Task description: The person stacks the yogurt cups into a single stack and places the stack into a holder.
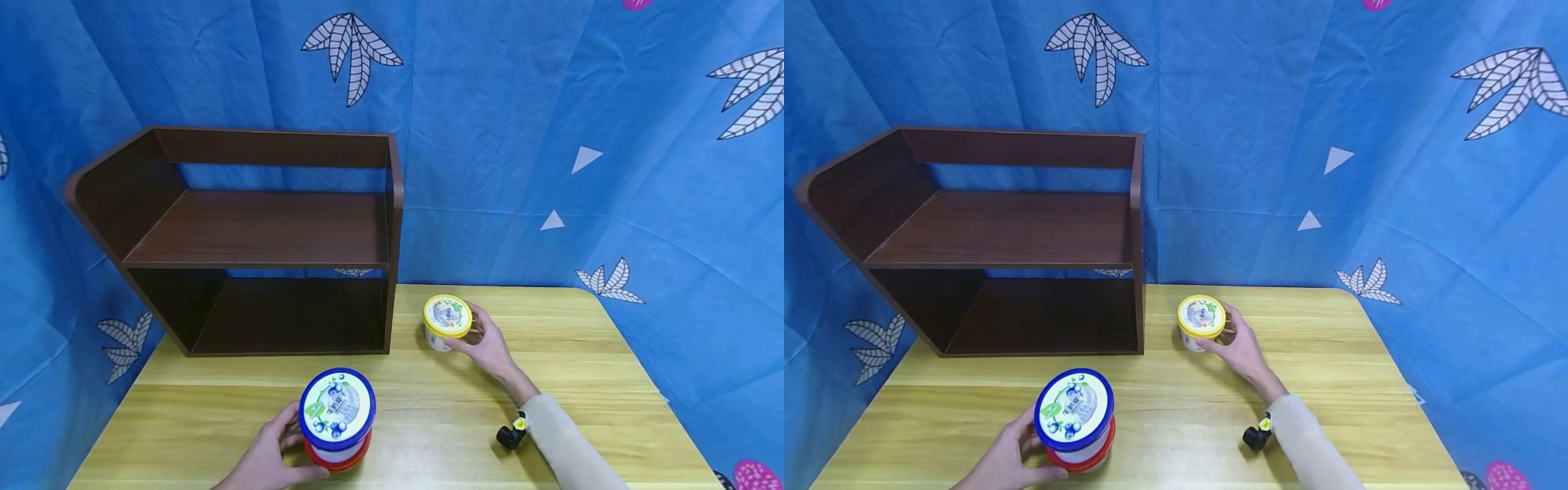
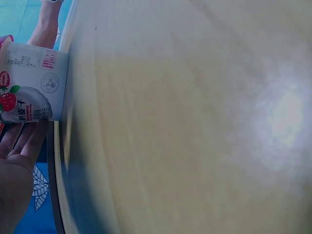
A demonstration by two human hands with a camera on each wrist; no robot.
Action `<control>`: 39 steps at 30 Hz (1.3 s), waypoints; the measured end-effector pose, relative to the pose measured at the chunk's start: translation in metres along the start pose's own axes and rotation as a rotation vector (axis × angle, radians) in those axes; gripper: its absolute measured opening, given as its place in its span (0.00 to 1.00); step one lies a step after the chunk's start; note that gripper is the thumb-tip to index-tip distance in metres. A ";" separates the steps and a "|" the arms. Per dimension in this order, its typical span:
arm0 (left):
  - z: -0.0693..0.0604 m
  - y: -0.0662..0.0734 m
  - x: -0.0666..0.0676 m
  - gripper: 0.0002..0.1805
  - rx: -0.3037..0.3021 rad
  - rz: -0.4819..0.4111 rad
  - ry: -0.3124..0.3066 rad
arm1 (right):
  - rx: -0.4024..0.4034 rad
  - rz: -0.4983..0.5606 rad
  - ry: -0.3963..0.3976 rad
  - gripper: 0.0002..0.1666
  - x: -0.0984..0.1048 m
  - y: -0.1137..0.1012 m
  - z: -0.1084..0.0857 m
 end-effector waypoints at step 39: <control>-0.001 0.001 0.000 0.64 0.023 0.010 0.011 | 0.195 0.000 -0.016 0.53 0.017 -0.057 -0.041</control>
Point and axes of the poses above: each hand's wrist, its own z-axis towards the middle knuckle, its own x-axis out of the back of the hand, y = z × x, the point moved 4 cm from there along z, towards the middle knuckle, and after that the axes turned 2 degrees about z, right-handed, at the moved point
